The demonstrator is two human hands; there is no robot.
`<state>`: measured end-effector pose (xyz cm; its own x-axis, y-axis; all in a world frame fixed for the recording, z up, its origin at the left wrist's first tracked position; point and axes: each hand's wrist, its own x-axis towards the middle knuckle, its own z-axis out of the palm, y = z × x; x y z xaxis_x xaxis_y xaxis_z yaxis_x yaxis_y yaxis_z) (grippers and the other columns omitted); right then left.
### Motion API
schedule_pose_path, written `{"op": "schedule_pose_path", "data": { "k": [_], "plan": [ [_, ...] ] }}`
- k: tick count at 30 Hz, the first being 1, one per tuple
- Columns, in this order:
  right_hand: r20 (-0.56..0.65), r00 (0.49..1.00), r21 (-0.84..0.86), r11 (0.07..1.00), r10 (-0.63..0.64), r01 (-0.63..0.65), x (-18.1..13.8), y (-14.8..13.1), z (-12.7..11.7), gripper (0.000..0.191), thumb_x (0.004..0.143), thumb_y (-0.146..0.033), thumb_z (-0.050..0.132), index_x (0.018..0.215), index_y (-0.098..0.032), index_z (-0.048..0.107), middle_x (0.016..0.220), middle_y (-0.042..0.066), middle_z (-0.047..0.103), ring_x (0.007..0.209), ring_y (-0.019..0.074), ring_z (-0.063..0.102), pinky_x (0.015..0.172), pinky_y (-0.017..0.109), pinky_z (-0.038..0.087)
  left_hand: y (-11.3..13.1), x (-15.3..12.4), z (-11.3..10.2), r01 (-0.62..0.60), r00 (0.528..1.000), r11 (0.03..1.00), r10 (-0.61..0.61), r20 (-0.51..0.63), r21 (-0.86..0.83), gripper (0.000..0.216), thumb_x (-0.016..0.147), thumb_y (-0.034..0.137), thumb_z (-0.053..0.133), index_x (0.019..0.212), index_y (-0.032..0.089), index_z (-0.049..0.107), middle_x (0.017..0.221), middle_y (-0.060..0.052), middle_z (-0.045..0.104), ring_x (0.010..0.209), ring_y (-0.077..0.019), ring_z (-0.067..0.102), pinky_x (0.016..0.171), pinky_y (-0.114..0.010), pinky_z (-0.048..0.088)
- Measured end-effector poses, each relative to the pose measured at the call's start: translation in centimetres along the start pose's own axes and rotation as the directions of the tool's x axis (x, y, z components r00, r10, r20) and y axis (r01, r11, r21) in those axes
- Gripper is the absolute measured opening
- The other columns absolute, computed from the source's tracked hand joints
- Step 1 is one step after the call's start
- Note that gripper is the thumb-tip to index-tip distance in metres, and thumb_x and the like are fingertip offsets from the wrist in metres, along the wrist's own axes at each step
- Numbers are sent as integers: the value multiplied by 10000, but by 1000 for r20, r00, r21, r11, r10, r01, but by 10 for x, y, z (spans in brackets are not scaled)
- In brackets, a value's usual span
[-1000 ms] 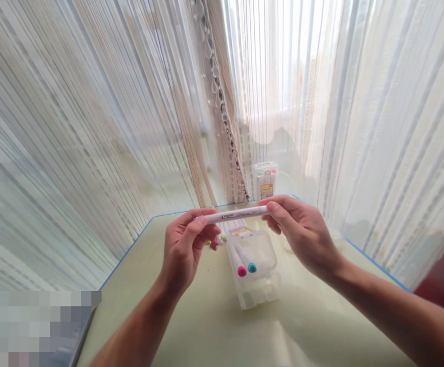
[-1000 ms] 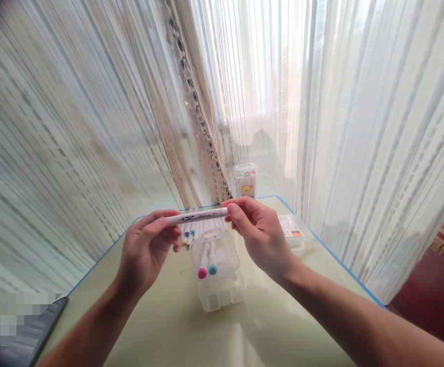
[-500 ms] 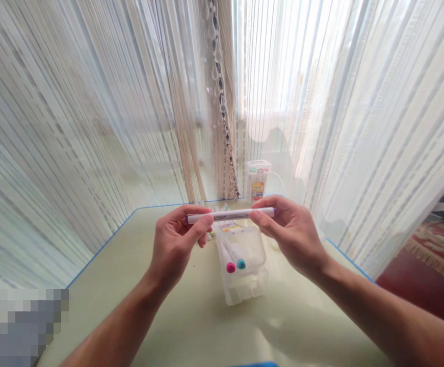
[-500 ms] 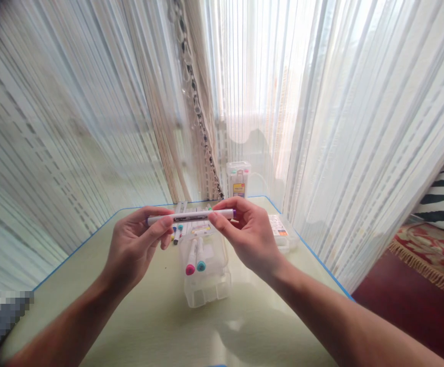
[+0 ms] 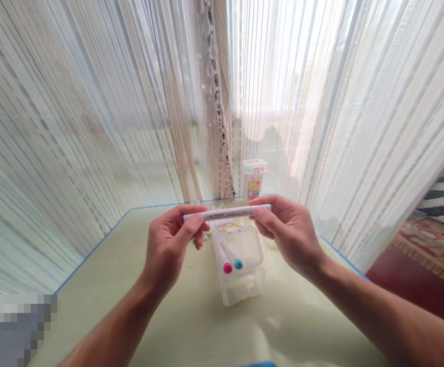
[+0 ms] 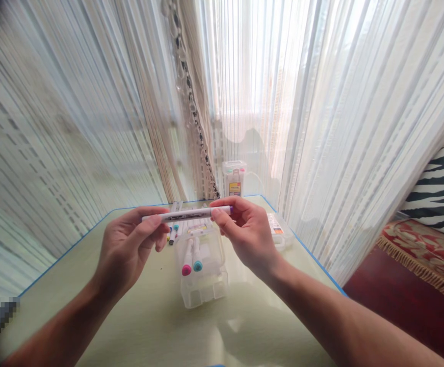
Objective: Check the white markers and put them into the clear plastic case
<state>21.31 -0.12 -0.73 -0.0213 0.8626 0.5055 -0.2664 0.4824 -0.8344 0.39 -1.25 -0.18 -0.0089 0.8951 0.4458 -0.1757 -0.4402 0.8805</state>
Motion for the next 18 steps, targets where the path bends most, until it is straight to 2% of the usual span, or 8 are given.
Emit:
{"op": "schedule_pose_path", "data": {
  "k": [4, 8, 13, 18],
  "plan": [
    [-3, 1000, 2, 1000, 16, -16, 0, -2, 1, 157, 791, -275, 819, 865, -165, 734, 551, -61, 507, 471, 49, 397, 432, 197, 302, -3, 0, -1, -19, 999, 997, 17, 31, 72, 151, 831, 257, 771, 932, 152, 733, 637, -3, 674, 503, -81, 544, 483, -200, 432],
    [4, 999, 41, 999, 34, -34, 0, -2, 2, 129, 821, -274, 790, 850, -161, 734, 545, -55, 517, 465, 49, 411, 423, 192, 286, -4, 0, -1, -26, 999, 997, 23, 38, 79, 159, 819, 257, 786, 920, 147, 730, 634, -5, 671, 493, -78, 530, 475, -203, 422],
    [-10, 998, 47, 997, 54, -53, 0, -3, 0, 120, 868, -278, 731, 895, -164, 757, 668, 15, 663, 475, 57, 465, 427, 203, 307, 0, -1, -1, 1, 1000, 1000, -2, 8, 25, 166, 845, 257, 753, 953, 132, 746, 651, -24, 690, 494, -85, 539, 471, -209, 428],
    [-12, 999, 23, 999, 30, -30, 0, -4, 0, 124, 856, -278, 747, 904, -164, 753, 642, 2, 647, 460, 60, 459, 422, 214, 323, 2, -1, 1, 21, 1000, 998, -20, 17, -63, 160, 870, 252, 706, 965, 134, 758, 689, -40, 711, 501, -92, 556, 468, -211, 425]
  ]
}}
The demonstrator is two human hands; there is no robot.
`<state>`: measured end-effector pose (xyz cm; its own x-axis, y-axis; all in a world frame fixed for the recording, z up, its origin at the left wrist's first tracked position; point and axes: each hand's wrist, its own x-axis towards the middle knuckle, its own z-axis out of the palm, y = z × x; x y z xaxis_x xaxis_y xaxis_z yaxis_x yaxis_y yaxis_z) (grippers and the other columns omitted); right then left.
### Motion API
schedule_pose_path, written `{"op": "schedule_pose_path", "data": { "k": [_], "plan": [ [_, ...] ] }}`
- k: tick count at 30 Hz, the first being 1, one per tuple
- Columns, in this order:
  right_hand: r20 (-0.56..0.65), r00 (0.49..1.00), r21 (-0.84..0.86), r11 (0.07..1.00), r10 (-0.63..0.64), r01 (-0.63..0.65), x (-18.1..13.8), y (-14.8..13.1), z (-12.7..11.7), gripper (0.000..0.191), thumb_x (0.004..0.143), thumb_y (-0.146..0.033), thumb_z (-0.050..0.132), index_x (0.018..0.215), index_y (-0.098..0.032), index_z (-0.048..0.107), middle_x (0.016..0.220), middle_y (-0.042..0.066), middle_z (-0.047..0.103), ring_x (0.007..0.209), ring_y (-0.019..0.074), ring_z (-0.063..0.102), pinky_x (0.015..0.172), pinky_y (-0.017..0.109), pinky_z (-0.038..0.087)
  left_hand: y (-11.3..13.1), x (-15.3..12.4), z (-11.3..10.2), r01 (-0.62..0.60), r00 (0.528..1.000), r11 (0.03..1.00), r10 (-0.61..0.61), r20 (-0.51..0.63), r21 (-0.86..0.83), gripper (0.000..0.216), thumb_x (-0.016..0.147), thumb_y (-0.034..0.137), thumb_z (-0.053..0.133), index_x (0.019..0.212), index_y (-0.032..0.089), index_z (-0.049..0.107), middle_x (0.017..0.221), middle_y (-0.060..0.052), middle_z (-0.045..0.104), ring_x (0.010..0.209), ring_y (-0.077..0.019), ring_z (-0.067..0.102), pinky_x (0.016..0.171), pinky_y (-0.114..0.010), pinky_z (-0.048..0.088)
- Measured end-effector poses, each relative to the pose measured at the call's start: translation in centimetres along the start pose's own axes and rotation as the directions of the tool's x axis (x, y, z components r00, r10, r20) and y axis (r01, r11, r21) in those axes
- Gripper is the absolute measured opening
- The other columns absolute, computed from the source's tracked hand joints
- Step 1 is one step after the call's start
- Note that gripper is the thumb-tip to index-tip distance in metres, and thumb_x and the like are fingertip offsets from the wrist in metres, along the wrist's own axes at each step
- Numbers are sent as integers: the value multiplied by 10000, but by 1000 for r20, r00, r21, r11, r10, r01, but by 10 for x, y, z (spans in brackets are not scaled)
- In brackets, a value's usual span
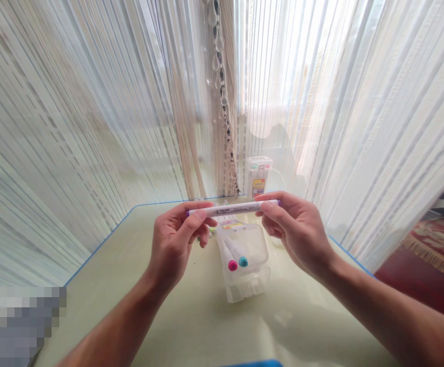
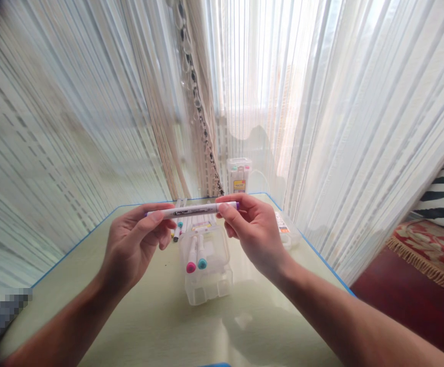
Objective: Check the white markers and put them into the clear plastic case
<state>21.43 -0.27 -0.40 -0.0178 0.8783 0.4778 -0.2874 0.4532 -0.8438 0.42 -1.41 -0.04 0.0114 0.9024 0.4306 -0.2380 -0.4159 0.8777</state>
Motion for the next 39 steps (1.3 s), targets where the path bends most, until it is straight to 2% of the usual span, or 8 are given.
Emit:
{"op": "schedule_pose_path", "data": {
  "k": [4, 10, 16, 25, 31, 39],
  "plan": [
    [12, 1000, -27, 1000, -12, 12, 0, 0, 0, 137, 821, -272, 794, 888, -166, 739, 556, -49, 552, 448, 56, 434, 411, 205, 308, -1, 0, -1, -15, 1000, 999, 14, 22, 50, 144, 866, 246, 713, 957, 142, 754, 687, -38, 711, 509, -91, 561, 481, -210, 433],
    [11, 1000, -33, 999, -12, 12, 0, 1, -1, 126, 828, -270, 785, 882, -169, 732, 573, -49, 565, 448, 53, 437, 411, 203, 299, -4, 0, -3, -40, 999, 990, 36, 27, 138, 160, 827, 243, 774, 955, 156, 735, 647, -8, 684, 490, -74, 528, 482, -200, 423],
    [11, 1000, -26, 1000, -7, 7, 1, 0, -3, 122, 852, -276, 739, 910, -170, 740, 681, 2, 662, 453, 66, 463, 414, 222, 315, -1, 0, 0, -23, 1000, 996, 22, 11, 88, 181, 819, 232, 771, 974, 140, 753, 679, -22, 701, 482, -73, 533, 476, -205, 437],
    [13, 1000, -19, 1000, 8, -7, 1, -2, 0, 175, 783, -259, 811, 908, -169, 727, 601, -43, 589, 450, 61, 432, 398, 207, 322, 3, 0, 2, -3, 1000, 999, 3, -2, 35, 205, 776, 195, 793, 973, 147, 762, 693, -33, 727, 473, -77, 545, 460, -200, 438],
    [22, 1000, -25, 1000, -1, 2, 2, -1, -1, 143, 831, -280, 784, 905, -168, 735, 563, -54, 564, 435, 56, 444, 406, 205, 319, 4, 1, 3, 34, 999, 999, -35, -15, -9, 170, 819, 236, 737, 947, 128, 768, 680, -50, 724, 466, -89, 561, 445, -205, 431],
    [1, 1000, -57, 998, 13, -13, 0, -5, -1, 182, 857, -325, 745, 927, -157, 750, 708, 24, 709, 383, 54, 468, 363, 220, 274, 6, 2, 3, 53, 998, 998, -55, -44, -42, 207, 840, 263, 669, 936, 104, 763, 690, -83, 743, 462, -114, 574, 438, -227, 434]
  ]
}}
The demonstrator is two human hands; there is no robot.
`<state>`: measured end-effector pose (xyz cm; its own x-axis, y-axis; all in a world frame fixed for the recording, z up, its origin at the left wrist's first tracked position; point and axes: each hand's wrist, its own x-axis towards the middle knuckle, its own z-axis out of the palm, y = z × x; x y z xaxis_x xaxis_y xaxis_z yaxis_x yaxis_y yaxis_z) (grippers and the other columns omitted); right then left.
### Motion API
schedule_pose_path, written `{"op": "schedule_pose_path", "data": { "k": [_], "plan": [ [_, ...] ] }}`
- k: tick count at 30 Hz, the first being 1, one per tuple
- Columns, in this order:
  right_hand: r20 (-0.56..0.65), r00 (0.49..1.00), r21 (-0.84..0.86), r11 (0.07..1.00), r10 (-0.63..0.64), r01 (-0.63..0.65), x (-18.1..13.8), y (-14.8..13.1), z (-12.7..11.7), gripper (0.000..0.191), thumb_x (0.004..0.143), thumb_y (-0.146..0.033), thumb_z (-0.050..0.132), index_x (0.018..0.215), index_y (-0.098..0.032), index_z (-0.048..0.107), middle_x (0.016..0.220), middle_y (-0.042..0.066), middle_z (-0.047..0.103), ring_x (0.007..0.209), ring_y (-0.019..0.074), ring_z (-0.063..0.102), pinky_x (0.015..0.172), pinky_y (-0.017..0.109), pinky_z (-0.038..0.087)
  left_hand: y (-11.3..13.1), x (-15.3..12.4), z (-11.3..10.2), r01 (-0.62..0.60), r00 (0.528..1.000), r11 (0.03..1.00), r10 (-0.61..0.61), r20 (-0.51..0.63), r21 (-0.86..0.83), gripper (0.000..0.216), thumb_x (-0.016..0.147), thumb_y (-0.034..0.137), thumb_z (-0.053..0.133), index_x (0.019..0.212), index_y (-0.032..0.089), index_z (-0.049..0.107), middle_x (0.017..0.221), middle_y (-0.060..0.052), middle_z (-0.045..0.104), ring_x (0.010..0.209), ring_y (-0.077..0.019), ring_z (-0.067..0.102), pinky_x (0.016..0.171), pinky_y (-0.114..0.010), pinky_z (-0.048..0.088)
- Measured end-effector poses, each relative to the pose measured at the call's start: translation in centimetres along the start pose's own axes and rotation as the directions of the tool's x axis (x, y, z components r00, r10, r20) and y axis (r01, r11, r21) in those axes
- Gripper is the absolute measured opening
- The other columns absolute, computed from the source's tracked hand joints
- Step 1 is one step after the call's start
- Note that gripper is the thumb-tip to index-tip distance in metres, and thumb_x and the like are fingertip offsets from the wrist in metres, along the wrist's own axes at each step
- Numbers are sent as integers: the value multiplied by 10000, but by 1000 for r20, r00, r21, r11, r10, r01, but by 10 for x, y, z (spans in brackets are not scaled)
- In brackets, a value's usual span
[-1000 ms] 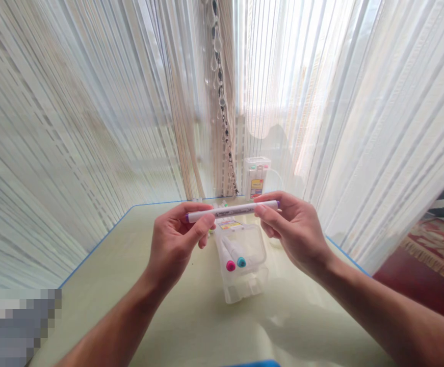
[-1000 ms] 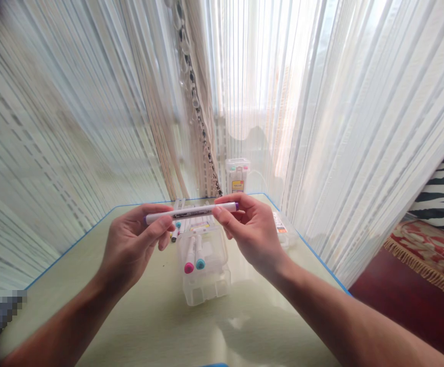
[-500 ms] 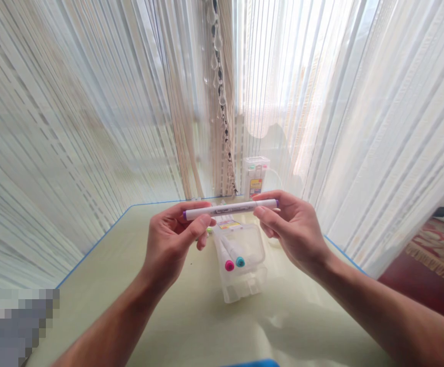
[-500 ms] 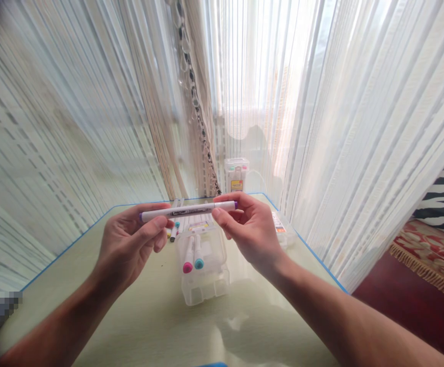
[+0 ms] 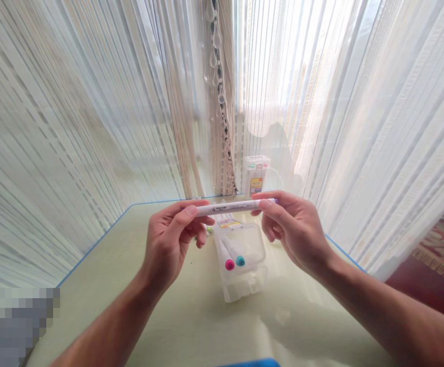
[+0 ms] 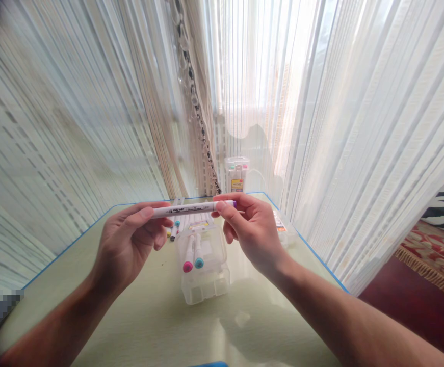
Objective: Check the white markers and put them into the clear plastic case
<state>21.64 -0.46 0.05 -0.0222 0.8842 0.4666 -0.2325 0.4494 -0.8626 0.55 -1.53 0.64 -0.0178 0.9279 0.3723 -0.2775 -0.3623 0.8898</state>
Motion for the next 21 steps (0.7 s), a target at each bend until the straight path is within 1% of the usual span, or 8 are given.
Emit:
{"op": "schedule_pose_path", "data": {
  "k": [7, 10, 15, 21],
  "plan": [
    [-7, 999, 16, 999, 35, -35, 0, -2, 0, 199, 890, -343, 685, 946, -160, 740, 752, 43, 733, 381, 60, 474, 360, 229, 235, 0, 1, 0, -26, 999, 999, 25, -23, -22, 228, 839, 278, 636, 958, 110, 736, 702, -86, 753, 451, -135, 584, 427, -248, 433],
    [-6, 999, 39, 998, 47, -47, 0, -2, 0, 200, 896, -337, 662, 955, -161, 736, 767, 48, 740, 382, 67, 476, 363, 236, 240, 0, 2, 0, -30, 999, 999, 29, -22, -41, 235, 841, 274, 619, 956, 106, 736, 708, -94, 758, 453, -142, 590, 430, -256, 435],
    [-16, 998, 75, 995, 65, -64, 1, -3, 1, 201, 898, -315, 627, 945, -155, 741, 782, 63, 750, 391, 79, 484, 375, 251, 262, 0, 3, -1, -25, 1000, 997, 24, -12, -77, 253, 853, 253, 581, 957, 92, 746, 731, -122, 766, 531, -176, 643, 446, -261, 445],
    [-27, 996, 67, 995, 81, -79, 1, -6, 1, 235, 888, -308, 571, 942, -150, 736, 775, 73, 749, 386, 95, 485, 370, 265, 261, 0, 3, -2, -17, 1000, 996, 17, -4, -83, 285, 841, 258, 550, 958, 90, 748, 747, -132, 769, 567, -199, 662, 456, -279, 456]
  ]
}}
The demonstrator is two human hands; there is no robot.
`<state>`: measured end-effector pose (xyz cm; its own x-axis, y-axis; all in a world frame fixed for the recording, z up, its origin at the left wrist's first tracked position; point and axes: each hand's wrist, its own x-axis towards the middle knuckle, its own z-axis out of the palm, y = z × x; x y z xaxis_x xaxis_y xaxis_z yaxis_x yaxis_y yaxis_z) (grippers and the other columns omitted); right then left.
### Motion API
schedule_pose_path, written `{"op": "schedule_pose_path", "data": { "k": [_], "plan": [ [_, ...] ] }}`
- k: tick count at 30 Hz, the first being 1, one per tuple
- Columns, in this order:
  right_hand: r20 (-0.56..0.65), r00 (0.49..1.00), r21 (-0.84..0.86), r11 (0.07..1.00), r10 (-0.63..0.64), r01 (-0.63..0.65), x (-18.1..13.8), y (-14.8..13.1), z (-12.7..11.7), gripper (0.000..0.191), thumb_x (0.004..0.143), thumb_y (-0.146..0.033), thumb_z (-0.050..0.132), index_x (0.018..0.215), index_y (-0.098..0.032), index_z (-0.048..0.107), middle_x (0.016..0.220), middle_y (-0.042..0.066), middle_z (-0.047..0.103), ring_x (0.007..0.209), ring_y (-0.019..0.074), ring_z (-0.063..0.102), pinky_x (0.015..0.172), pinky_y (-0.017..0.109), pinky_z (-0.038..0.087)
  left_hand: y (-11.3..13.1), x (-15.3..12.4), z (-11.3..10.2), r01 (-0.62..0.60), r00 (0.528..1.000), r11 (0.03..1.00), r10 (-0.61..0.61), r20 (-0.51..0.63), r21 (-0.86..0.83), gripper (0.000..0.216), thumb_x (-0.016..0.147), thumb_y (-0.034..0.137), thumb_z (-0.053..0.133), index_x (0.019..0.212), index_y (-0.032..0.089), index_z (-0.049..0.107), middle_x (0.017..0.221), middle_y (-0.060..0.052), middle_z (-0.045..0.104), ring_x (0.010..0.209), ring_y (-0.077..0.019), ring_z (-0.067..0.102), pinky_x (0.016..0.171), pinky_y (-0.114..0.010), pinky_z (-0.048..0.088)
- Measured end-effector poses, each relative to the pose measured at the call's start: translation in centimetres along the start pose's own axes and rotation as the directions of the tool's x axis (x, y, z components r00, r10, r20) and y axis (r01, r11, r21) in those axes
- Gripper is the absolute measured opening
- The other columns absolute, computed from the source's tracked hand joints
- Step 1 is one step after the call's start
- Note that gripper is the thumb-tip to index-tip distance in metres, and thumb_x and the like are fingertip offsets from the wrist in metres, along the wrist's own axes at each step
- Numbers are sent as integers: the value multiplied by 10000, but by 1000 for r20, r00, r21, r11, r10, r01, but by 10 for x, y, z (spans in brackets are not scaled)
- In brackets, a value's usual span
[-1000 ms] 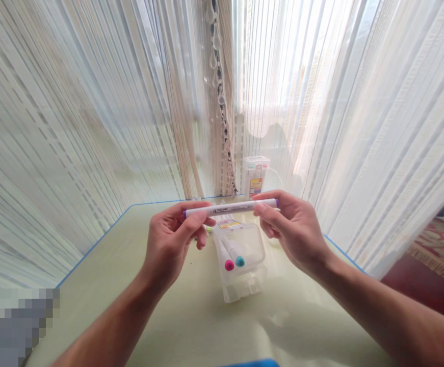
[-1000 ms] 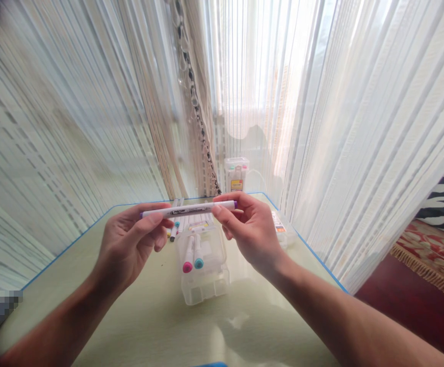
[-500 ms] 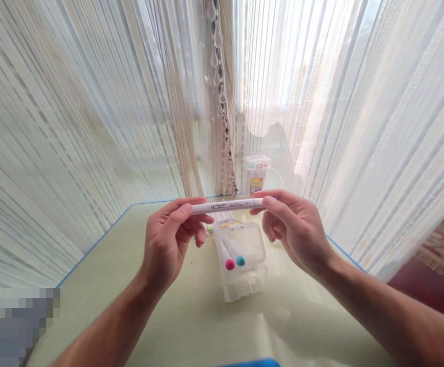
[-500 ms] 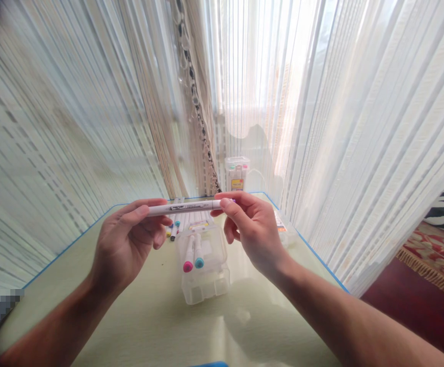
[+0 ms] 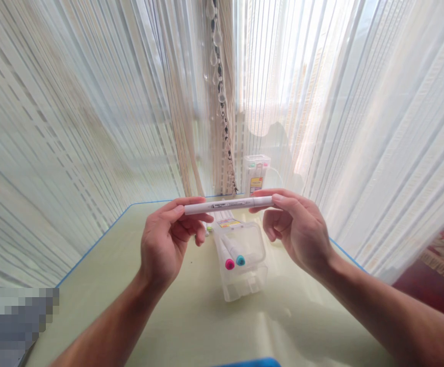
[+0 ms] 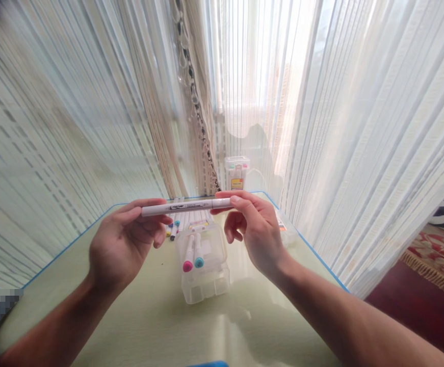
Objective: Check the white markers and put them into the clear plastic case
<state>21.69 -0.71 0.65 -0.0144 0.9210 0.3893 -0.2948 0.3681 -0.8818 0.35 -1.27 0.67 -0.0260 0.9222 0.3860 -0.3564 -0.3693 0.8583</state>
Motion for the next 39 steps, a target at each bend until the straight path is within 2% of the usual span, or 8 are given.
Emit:
{"op": "schedule_pose_path", "data": {
  "k": [9, 16, 23, 31, 35, 39],
  "plan": [
    [-10, 1000, -1, 1000, 1, -1, 1, -1, -1, 231, 898, -298, 565, 967, -140, 720, 731, 78, 757, 348, 94, 486, 347, 251, 252, 0, 0, 0, -19, 1000, 999, 19, -9, 33, 262, 863, 265, 567, 977, 106, 741, 748, -116, 765, 571, -194, 658, 453, -273, 448],
    [-12, 999, -39, 998, -51, 50, 2, 1, -1, 225, 937, -353, 616, 975, -154, 714, 741, 68, 758, 337, 79, 506, 322, 226, 241, -2, -1, 3, -109, 993, 978, 117, -32, 175, 224, 901, 289, 619, 1001, 123, 733, 720, -73, 740, 513, -129, 587, 464, -246, 424],
    [-1, 990, -124, 982, -144, 142, 2, 4, 2, 210, 830, -317, 794, 955, -167, 717, 706, 11, 714, 363, 59, 512, 321, 203, 377, -6, -3, 2, -221, 971, 905, 237, -1, 363, 241, 877, 283, 716, 1082, 159, 696, 709, -7, 682, 524, -90, 543, 480, -224, 429],
    [46, 987, -127, 979, -154, 158, 3, 10, -2, 336, 682, -252, 908, 964, -175, 743, 799, 16, 732, 389, 52, 537, 316, 182, 419, -8, 0, 1, -251, 964, 897, 265, 10, 364, 236, 893, 282, 708, 1093, 165, 665, 712, 10, 680, 483, -75, 525, 447, -212, 431],
    [51, 989, -129, 981, -139, 145, 3, 9, -2, 311, 713, -267, 888, 974, -176, 744, 767, 7, 722, 387, 50, 533, 321, 181, 422, -8, 0, 1, -268, 960, 887, 278, 29, 375, 219, 871, 266, 737, 1058, 171, 673, 714, 18, 669, 496, -74, 539, 445, -204, 438],
    [40, 992, -144, 982, -121, 125, 3, 7, 0, 276, 807, -312, 815, 1023, -163, 728, 787, 27, 733, 374, 52, 523, 320, 193, 407, -7, -2, 0, -271, 960, 886, 278, 39, 375, 208, 853, 253, 757, 1025, 172, 675, 713, 23, 658, 500, -71, 538, 440, -201, 429]
  ]
}}
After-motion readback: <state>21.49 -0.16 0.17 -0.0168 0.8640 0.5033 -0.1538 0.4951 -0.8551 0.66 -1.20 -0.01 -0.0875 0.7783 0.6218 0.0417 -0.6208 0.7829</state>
